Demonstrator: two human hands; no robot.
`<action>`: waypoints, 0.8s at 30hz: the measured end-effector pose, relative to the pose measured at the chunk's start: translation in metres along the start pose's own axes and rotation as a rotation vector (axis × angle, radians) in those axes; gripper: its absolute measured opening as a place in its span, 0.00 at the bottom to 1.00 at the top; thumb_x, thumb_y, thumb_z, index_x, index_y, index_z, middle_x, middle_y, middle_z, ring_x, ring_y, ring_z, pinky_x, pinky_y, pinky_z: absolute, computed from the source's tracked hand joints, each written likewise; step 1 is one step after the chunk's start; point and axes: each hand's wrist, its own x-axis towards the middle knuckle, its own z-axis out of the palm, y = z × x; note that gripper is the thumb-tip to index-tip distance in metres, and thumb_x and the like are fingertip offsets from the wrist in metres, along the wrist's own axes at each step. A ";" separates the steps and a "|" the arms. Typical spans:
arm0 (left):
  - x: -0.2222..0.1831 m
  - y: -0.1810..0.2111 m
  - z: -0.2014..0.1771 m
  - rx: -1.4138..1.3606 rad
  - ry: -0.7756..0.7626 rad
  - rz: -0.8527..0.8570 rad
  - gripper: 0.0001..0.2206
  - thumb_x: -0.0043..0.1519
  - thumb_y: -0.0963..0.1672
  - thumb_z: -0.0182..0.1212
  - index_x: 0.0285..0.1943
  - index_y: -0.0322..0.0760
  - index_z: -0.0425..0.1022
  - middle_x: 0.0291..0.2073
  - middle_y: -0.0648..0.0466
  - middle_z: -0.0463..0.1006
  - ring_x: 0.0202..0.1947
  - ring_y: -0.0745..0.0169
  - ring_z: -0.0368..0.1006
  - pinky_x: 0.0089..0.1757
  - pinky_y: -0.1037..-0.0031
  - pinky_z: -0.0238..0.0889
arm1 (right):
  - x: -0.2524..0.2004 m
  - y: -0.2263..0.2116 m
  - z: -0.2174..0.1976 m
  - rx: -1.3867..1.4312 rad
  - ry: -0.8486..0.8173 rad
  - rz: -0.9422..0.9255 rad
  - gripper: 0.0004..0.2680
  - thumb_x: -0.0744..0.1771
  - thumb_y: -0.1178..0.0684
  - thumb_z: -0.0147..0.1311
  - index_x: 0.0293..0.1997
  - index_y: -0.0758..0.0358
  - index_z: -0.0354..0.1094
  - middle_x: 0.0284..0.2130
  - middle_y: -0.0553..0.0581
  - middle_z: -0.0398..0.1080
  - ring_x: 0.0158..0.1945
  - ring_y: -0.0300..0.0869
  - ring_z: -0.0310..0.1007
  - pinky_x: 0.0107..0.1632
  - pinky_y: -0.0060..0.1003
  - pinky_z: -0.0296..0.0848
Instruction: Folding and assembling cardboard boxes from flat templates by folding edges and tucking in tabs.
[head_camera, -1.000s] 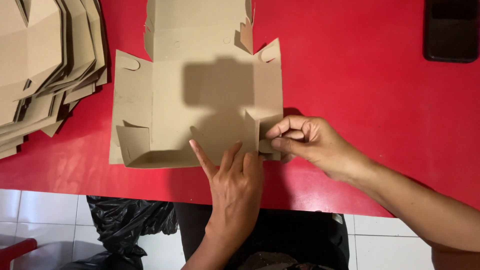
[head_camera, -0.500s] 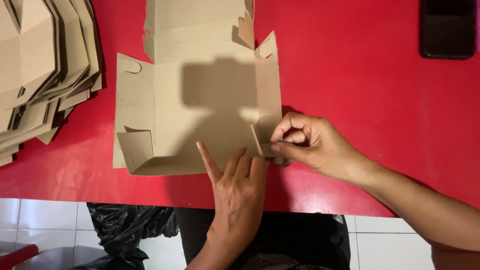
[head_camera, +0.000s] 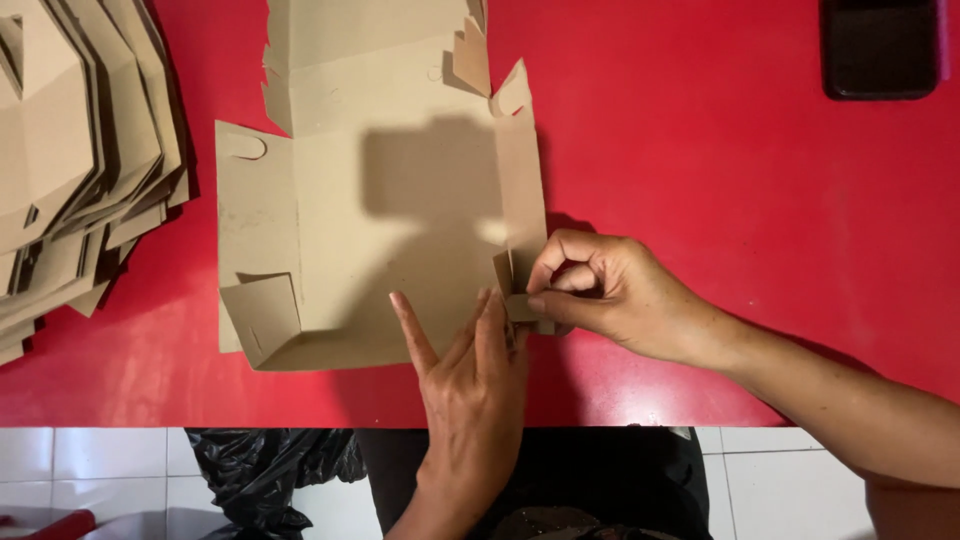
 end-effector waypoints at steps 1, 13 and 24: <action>-0.001 0.001 0.003 0.032 0.012 0.019 0.15 0.64 0.38 0.64 0.57 0.21 0.68 0.44 0.38 0.83 0.49 0.56 0.82 0.65 0.27 0.37 | 0.000 0.000 0.000 -0.015 0.010 0.014 0.03 0.67 0.57 0.59 0.39 0.64 0.70 0.22 0.58 0.80 0.27 0.37 0.77 0.36 0.30 0.76; 0.005 -0.004 -0.006 -0.023 -0.094 0.019 0.24 0.63 0.38 0.68 0.67 0.24 0.65 0.37 0.55 0.80 0.37 0.68 0.79 0.68 0.31 0.27 | 0.004 0.003 -0.008 0.037 -0.089 -0.078 0.03 0.67 0.59 0.59 0.38 0.63 0.69 0.22 0.55 0.76 0.29 0.36 0.77 0.35 0.29 0.74; 0.004 -0.004 -0.011 0.036 -0.208 0.061 0.32 0.57 0.34 0.53 0.74 0.23 0.54 0.56 0.51 0.82 0.63 0.57 0.75 0.64 0.22 0.18 | 0.000 0.005 0.000 0.181 -0.002 0.083 0.09 0.66 0.63 0.57 0.50 0.59 0.67 0.36 0.56 0.77 0.37 0.38 0.81 0.45 0.33 0.83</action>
